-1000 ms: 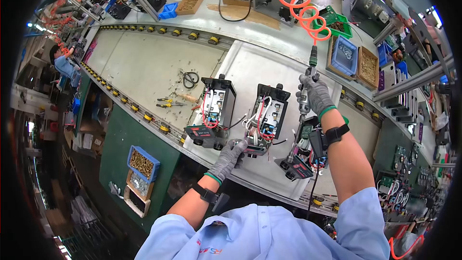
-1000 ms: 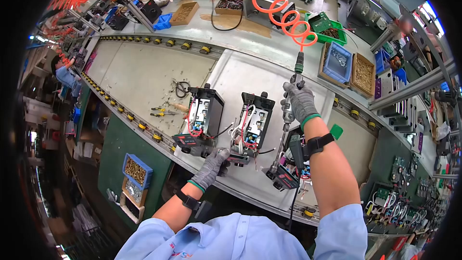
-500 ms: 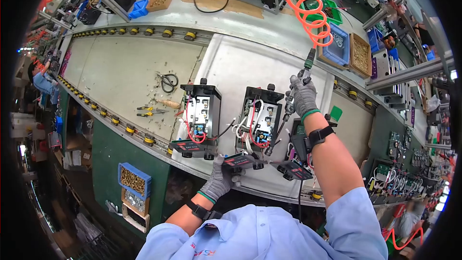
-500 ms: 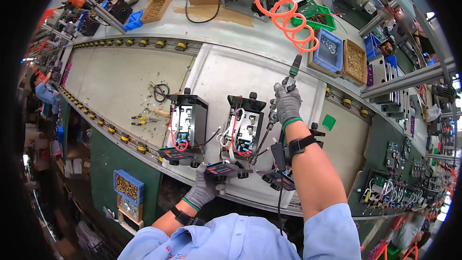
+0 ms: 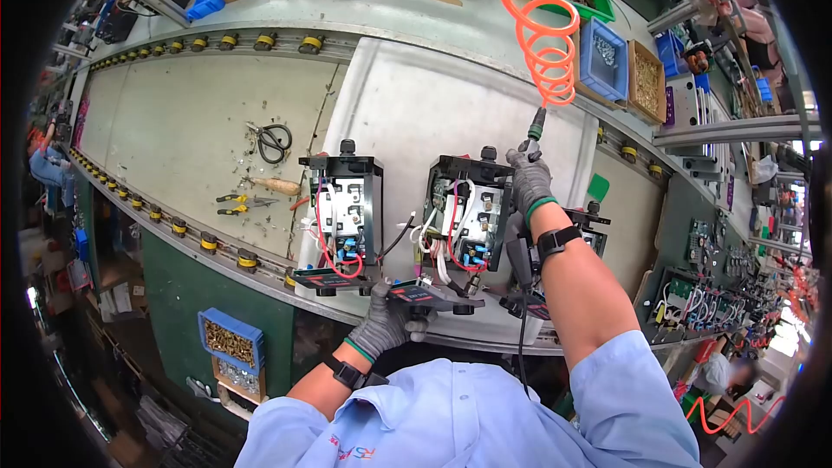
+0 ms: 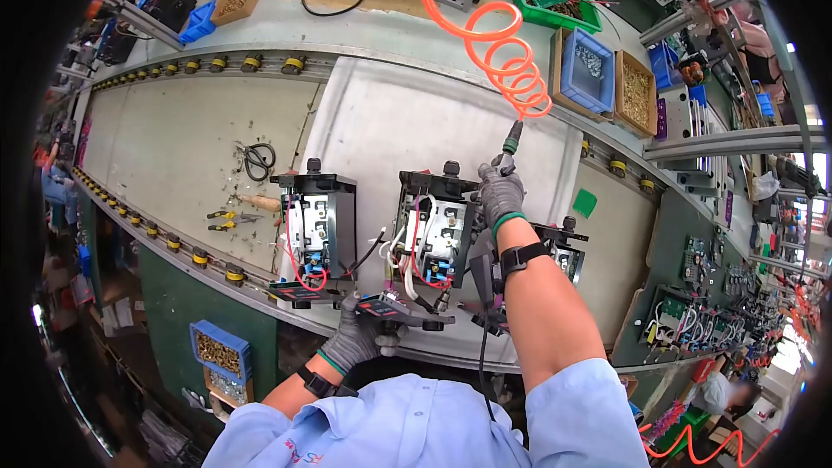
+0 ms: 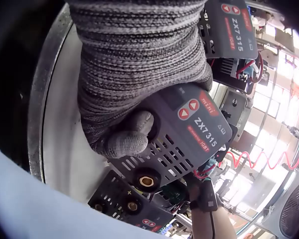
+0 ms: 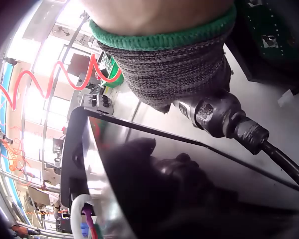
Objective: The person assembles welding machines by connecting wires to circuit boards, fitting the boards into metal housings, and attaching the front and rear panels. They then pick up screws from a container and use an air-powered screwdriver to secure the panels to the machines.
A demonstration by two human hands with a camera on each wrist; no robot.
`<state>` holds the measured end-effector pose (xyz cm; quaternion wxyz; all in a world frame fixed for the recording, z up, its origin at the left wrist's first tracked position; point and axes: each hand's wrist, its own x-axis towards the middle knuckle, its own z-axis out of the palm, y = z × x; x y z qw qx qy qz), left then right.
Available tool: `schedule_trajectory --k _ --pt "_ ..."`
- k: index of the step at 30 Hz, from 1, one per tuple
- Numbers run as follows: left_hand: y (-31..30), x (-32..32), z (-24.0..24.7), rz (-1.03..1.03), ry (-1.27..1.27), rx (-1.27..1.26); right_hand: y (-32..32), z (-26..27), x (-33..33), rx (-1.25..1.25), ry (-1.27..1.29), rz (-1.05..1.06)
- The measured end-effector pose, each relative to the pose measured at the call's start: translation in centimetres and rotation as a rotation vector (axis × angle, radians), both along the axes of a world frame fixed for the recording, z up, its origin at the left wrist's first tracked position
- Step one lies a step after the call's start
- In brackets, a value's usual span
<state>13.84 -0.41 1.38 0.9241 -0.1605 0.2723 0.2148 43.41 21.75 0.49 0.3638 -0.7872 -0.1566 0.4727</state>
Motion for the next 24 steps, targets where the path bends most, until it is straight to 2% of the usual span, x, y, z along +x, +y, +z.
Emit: schedule_trajectory --k 3,6,8,11,13,15,18,20,24 --pt "-0.2 0.4 0.0 0.022 -0.013 -0.01 -0.6 0.4 0.1 -0.043 0.022 -0.054" --pt "0.1 0.5 -0.6 0.047 -0.032 -0.02 -0.7 1.2 -0.5 -0.06 -0.046 -0.006" --pt "0.2 0.8 -0.8 0.054 -0.045 -0.032 -0.7 -0.9 0.3 -0.081 -0.076 0.013" --pt "0.5 1.3 -0.1 0.059 0.074 -0.084 -0.9 -2.2 0.5 -0.107 -0.142 0.062" --pt "0.7 1.3 -0.5 0.053 0.097 -0.083 -0.6 -2.6 0.4 -0.254 -0.487 0.306" --pt "0.8 1.3 -0.7 0.055 0.106 -0.087 -1.4 -2.9 0.5 -0.22 -0.437 0.25" --pt "0.9 1.1 -1.2 0.056 0.109 -0.076 -1.6 -3.9 0.9 -0.222 -0.537 0.333" --pt "1.0 1.0 -1.4 0.054 0.1 -0.069 -1.6 -5.4 1.4 -0.201 -0.463 0.284" --pt "1.2 0.9 -1.4 0.044 0.086 -0.077 -2.0 -4.5 1.0 -0.212 -0.475 0.305"
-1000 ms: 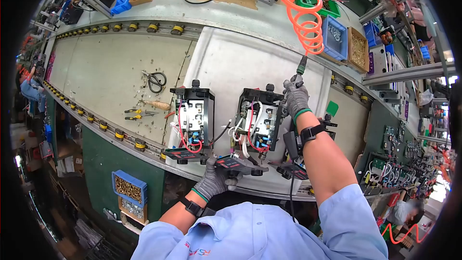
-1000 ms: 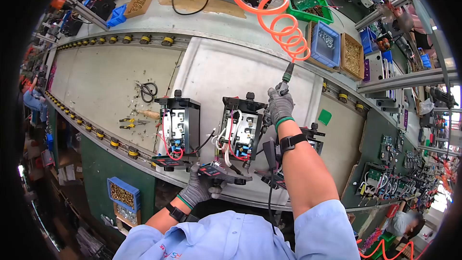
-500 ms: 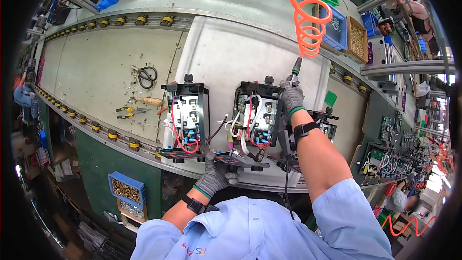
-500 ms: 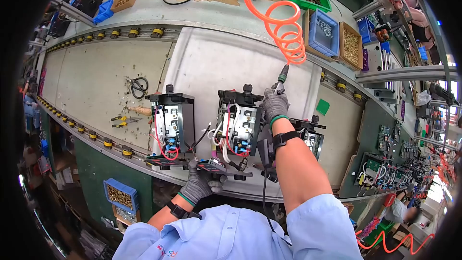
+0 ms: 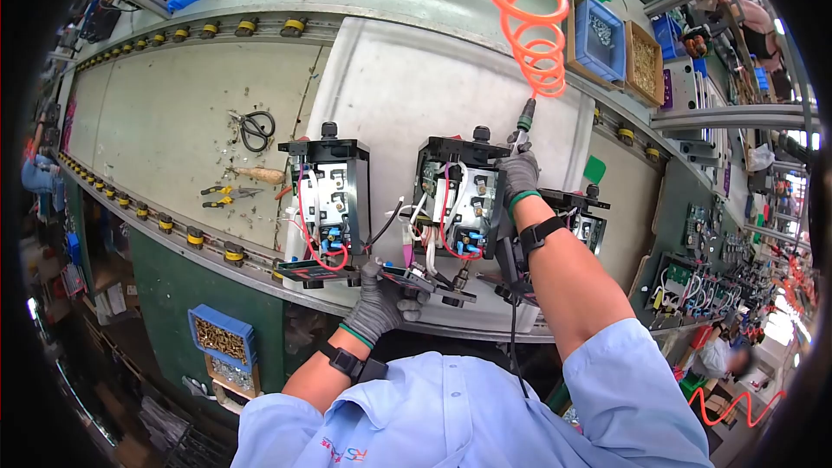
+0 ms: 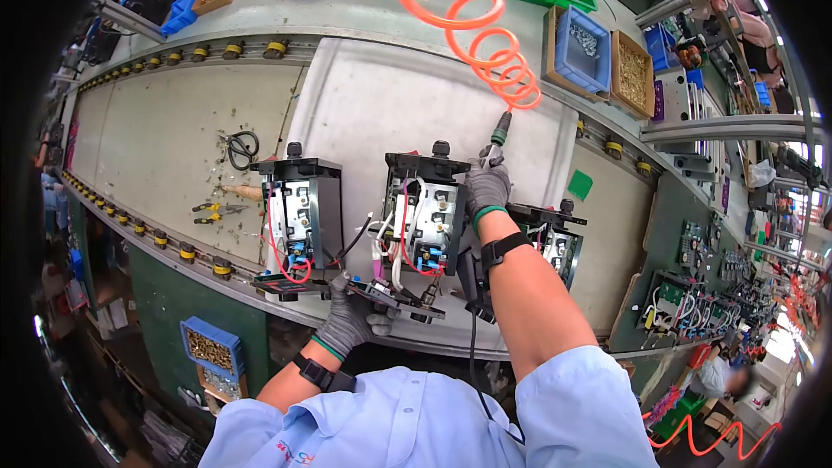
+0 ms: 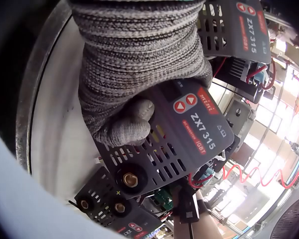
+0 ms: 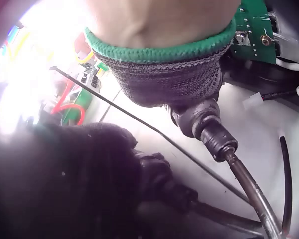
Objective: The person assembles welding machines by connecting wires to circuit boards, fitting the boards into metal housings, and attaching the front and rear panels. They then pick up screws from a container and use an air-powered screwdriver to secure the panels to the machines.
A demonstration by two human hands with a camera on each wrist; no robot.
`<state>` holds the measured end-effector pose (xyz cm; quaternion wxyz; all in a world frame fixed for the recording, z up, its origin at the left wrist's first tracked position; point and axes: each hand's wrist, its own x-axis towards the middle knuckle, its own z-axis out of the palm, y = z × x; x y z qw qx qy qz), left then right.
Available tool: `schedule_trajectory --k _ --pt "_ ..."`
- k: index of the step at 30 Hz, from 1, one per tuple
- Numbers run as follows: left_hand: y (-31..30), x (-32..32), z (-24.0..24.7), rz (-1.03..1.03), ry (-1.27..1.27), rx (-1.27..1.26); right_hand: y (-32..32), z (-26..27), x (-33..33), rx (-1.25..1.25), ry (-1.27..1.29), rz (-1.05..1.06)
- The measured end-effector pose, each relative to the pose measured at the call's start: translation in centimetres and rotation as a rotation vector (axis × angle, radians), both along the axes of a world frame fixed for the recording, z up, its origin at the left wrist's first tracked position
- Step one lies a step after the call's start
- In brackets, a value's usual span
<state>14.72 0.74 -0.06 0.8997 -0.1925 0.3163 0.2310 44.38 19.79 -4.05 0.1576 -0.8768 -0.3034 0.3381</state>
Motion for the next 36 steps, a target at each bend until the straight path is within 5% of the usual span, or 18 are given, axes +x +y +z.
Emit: schedule_trajectory --k 15,18,22,25,27,30,33,36 --pt "0.3 -0.3 0.6 -0.075 0.025 0.093 1.0 1.3 -0.5 0.067 -0.047 -0.066" --pt "0.6 -0.1 2.1 -0.105 0.095 0.163 2.2 2.5 -0.1 0.338 0.033 -0.048" --pt "-0.5 0.1 5.4 -0.158 0.414 0.256 4.6 14.0 0.9 0.283 0.565 -0.114" --pt "-1.8 -0.2 10.2 -0.246 0.807 0.24 4.5 19.3 4.5 0.337 0.578 0.038" --pt "-2.8 -1.3 10.9 -0.418 0.78 0.276 2.3 23.0 7.5 0.385 0.66 0.081" --pt "-2.1 2.1 14.6 -0.687 0.491 0.519 -1.9 25.7 12.0 0.461 0.692 0.135" --pt "-0.9 10.1 14.9 -0.77 0.691 0.748 -5.9 26.2 16.5 0.48 0.608 0.116" --pt "1.4 15.3 12.0 -0.855 0.686 0.584 -10.3 24.2 20.2 0.485 0.699 -0.046"
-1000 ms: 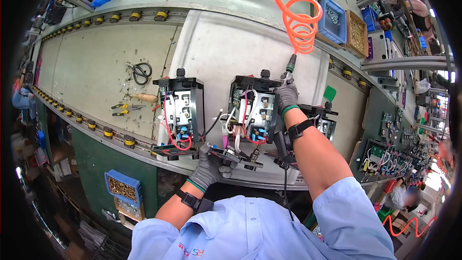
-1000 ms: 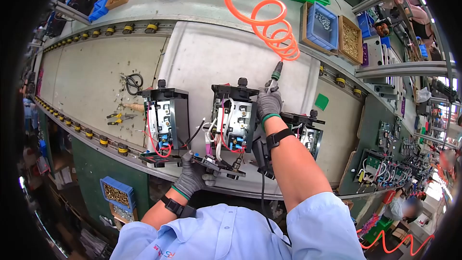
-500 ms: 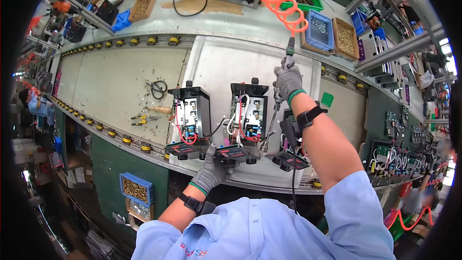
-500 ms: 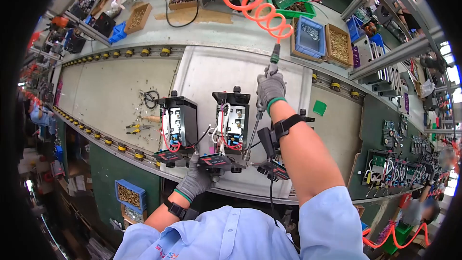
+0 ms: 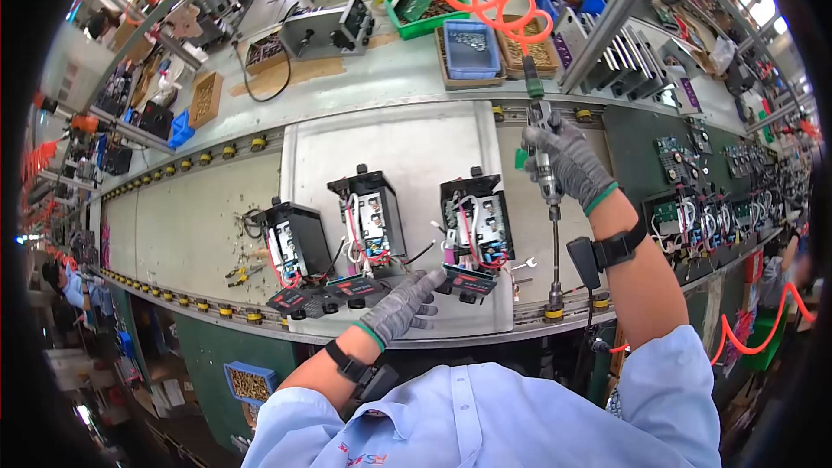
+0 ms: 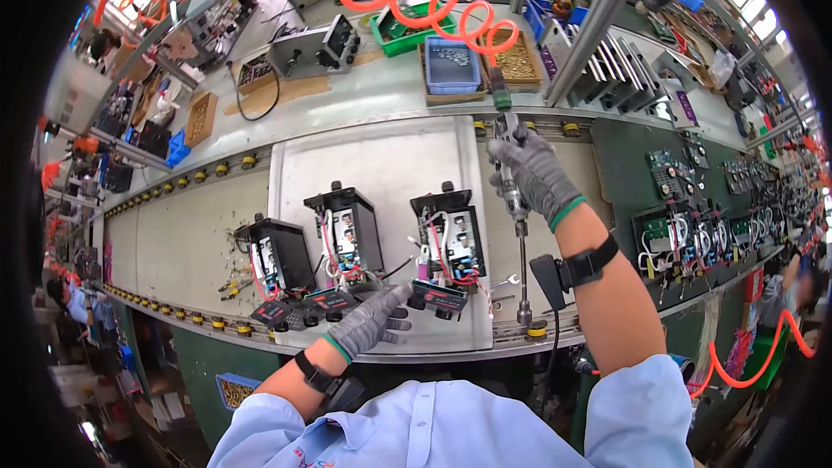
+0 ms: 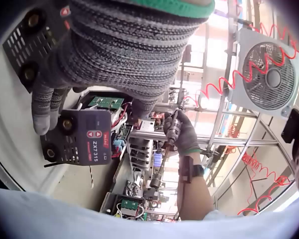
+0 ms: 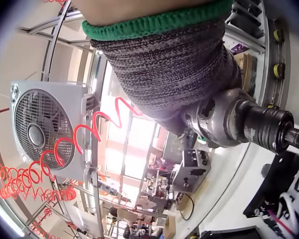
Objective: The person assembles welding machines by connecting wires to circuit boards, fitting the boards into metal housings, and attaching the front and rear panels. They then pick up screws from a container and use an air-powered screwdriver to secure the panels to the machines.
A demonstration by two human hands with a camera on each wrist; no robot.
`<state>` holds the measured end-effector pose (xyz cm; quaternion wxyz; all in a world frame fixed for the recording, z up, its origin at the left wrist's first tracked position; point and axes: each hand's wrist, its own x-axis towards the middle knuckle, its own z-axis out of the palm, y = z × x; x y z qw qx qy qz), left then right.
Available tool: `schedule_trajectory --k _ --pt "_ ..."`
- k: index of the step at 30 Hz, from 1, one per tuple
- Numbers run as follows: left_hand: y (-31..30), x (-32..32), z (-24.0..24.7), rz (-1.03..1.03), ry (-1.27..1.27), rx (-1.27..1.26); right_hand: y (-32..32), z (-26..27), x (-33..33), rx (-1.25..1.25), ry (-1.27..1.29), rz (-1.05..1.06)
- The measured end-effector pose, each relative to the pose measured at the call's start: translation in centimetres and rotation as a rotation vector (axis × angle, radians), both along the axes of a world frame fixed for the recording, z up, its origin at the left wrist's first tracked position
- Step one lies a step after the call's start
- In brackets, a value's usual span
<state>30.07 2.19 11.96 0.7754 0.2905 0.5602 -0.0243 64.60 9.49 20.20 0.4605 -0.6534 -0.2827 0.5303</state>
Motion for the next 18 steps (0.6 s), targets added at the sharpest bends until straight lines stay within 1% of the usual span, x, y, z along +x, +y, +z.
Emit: schedule_trajectory --k 3,4,5,7,8,9,11,12,13,15,16,18 --pt "1.5 3.1 -1.5 -0.09 0.013 -0.068 -3.7 -3.3 2.8 -0.026 0.038 -0.12" --pt "1.5 4.0 -2.3 -0.063 0.078 -0.152 -4.6 -5.1 3.7 -0.02 0.062 -0.156" --pt "1.4 4.3 -3.1 -0.077 0.091 -0.152 -5.2 -7.1 4.3 -0.021 0.075 -0.171" --pt "0.8 4.0 -5.4 -0.013 -0.035 -0.119 -6.3 -10.5 5.1 -0.03 0.184 -0.345" --pt "0.4 3.0 -7.2 0.004 -0.027 -0.115 -6.6 -12.0 5.2 -0.03 0.216 -0.421" --pt "0.2 2.3 -7.4 -0.014 -0.014 -0.121 -7.0 -13.8 5.3 -0.036 0.227 -0.441" --pt "0.1 1.3 -7.9 -0.004 -0.154 -0.143 -7.8 -17.8 5.1 -0.005 0.421 -0.624" --pt "0.0 1.3 -7.9 -0.007 -0.211 -0.128 -7.9 -18.8 4.6 -0.038 0.437 -0.675" --pt "0.0 1.3 -8.0 -0.012 -0.2 -0.138 -7.9 -19.7 4.2 -0.049 0.444 -0.684" --pt "-0.3 1.2 -8.1 0.054 -0.274 -0.183 -8.0 -21.2 3.4 -0.08 0.447 -0.757" --pt "-0.4 1.2 -8.2 0.056 -0.266 -0.191 -8.0 -21.8 3.1 -0.073 0.471 -0.775" --pt "-0.8 1.2 -8.3 0.116 -0.333 -0.248 -8.1 -22.9 2.7 -0.052 0.501 -0.784"
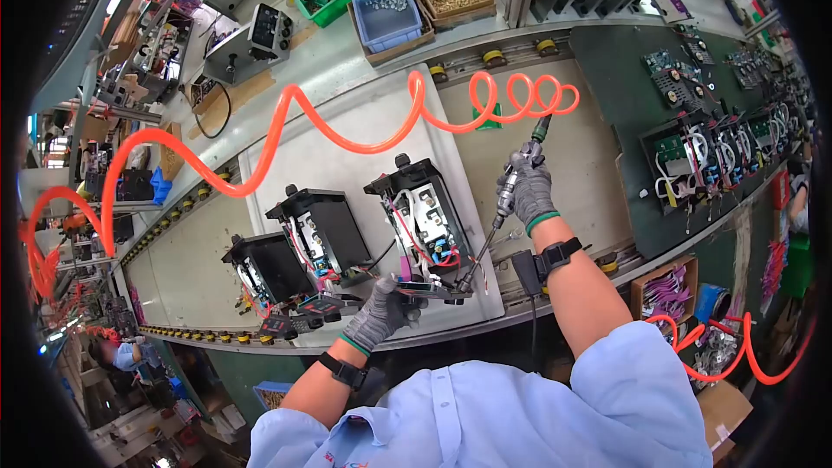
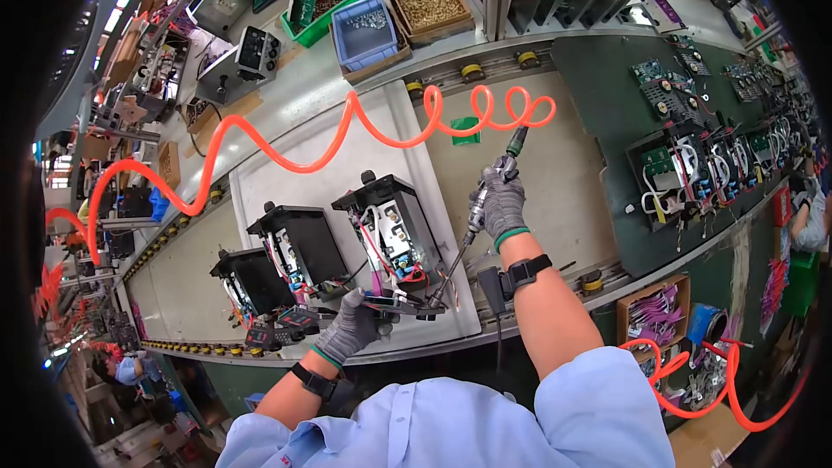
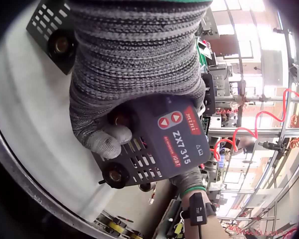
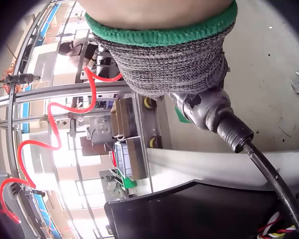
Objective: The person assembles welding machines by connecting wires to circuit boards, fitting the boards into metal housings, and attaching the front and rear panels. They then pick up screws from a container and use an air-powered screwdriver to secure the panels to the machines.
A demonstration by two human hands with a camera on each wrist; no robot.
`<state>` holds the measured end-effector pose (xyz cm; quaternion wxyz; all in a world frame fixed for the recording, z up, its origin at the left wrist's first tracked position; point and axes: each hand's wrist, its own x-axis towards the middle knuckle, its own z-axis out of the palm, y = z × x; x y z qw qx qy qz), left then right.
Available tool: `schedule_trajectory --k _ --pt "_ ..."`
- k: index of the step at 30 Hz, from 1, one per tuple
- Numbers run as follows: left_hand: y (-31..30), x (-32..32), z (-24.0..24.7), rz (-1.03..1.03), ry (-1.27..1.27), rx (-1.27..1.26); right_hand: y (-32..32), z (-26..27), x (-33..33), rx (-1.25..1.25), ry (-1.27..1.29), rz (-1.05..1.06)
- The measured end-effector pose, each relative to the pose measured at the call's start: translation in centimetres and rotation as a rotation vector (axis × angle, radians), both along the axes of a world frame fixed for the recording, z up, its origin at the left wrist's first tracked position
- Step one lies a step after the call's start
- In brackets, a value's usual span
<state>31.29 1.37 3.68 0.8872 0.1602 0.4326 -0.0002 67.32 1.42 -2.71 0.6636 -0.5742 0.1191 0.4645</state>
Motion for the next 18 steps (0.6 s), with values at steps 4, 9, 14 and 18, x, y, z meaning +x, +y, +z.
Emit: schedule_trajectory --k 4,9,14,18 --pt "-1.7 0.4 0.1 0.144 -0.024 -0.012 0.7 -0.8 -0.3 -0.024 0.003 0.008" --pt "-2.7 0.8 1.2 0.182 -0.017 0.005 1.9 0.2 -0.4 -0.052 -0.082 0.019" --pt "-2.6 0.6 1.4 0.181 -0.05 -0.084 2.2 0.0 -1.3 -0.064 -0.142 0.08" --pt "-2.5 0.5 1.2 0.231 -0.127 -0.183 2.2 -0.5 -1.3 -0.051 -0.059 0.065"
